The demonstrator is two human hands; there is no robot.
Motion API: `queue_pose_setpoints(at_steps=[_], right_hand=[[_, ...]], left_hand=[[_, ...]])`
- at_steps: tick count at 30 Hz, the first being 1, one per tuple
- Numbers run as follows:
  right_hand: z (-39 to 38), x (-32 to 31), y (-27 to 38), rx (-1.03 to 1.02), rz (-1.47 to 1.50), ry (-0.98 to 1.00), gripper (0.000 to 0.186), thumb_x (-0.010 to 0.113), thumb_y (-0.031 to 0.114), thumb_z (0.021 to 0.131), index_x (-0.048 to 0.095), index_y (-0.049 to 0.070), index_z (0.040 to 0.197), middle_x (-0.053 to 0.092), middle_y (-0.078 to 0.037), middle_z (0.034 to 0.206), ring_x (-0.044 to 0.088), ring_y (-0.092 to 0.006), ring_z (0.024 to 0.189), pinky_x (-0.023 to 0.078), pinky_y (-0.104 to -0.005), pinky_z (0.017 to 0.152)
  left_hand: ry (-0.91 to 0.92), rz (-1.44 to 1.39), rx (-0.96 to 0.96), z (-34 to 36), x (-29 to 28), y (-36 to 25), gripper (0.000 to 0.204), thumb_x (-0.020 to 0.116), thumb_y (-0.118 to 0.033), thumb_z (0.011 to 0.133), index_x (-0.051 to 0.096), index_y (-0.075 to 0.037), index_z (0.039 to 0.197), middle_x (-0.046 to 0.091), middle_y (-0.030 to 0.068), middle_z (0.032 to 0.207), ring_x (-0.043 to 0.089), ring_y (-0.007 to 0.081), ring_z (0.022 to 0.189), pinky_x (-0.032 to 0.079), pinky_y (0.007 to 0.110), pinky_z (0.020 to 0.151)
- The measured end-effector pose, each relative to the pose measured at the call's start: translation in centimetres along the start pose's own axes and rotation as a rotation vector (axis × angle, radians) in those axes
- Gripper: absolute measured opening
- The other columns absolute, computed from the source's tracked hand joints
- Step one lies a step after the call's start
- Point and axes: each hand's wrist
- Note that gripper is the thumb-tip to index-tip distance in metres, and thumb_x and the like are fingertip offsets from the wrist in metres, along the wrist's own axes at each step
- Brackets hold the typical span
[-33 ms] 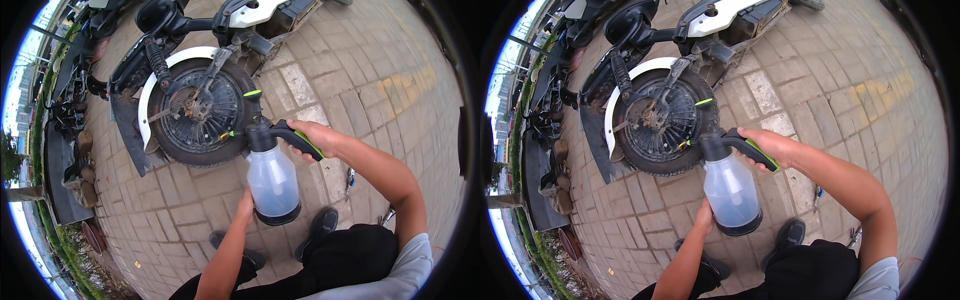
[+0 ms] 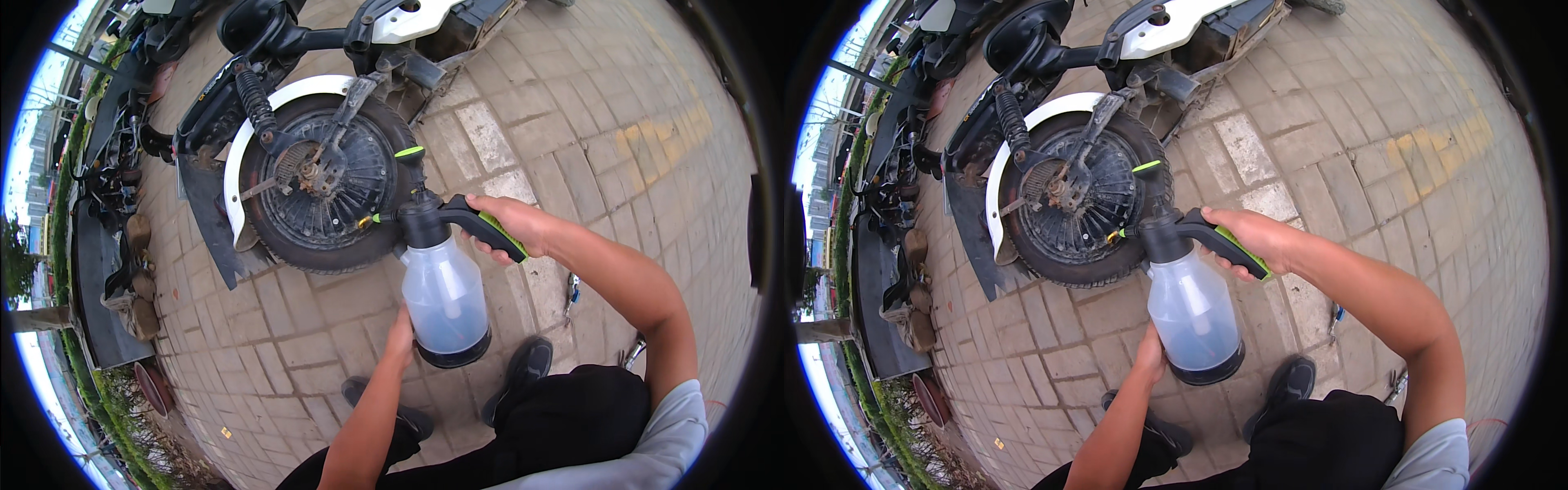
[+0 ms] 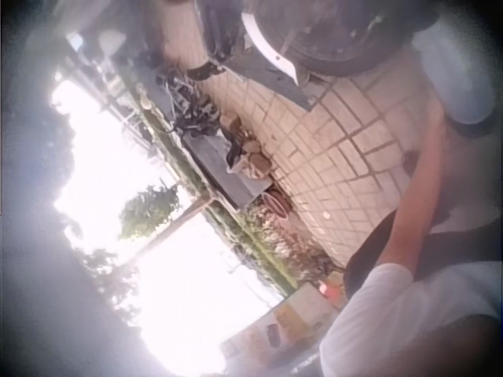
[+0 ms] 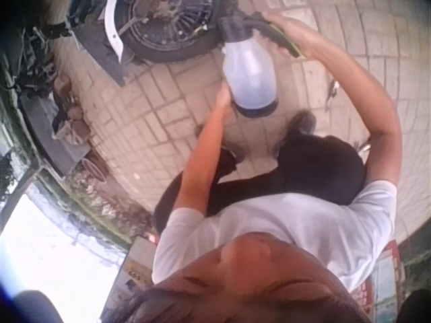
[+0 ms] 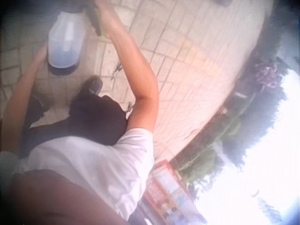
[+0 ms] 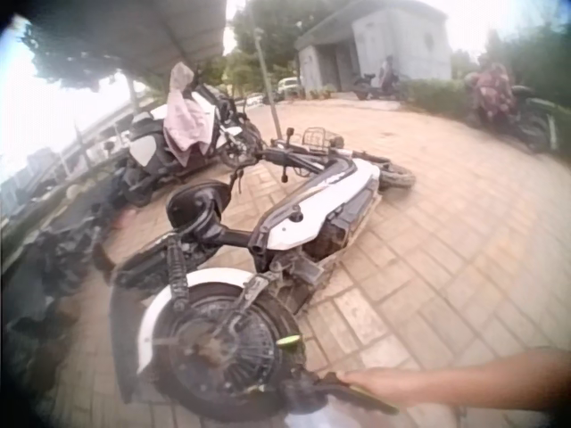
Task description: The person connects an air hose to the scooter tire valve and inflates the tire. They then use a pressure gauge to check the tire pressure. Finally, they use a hand pump to add more air to the tire.
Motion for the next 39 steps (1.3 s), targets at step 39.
queue_pose_setpoints(at_steps=[39], right_hand=[[-3.6,1.0,-5.3,-0.008,0.302,0.094,0.069,0.031,0.068,0.100,0.055,0.003,0.102,0.058,-0.009,0.069,0.053,-0.0164,0.049,0.044,-0.0310,0.046]], left_hand=[[-0.096,0.300,0.078,1.5,-2.1,0.1,0.075,0.040,-0.054,0.102,0.049,0.011,0.138,0.055,0.0208,0.139,0.049,0.0280,0.130,0.035,0.037,0.110]])
Point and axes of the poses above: each hand's wrist, its own z-axis towards the middle knuckle, its own x-axis out of the palm, y = z × x
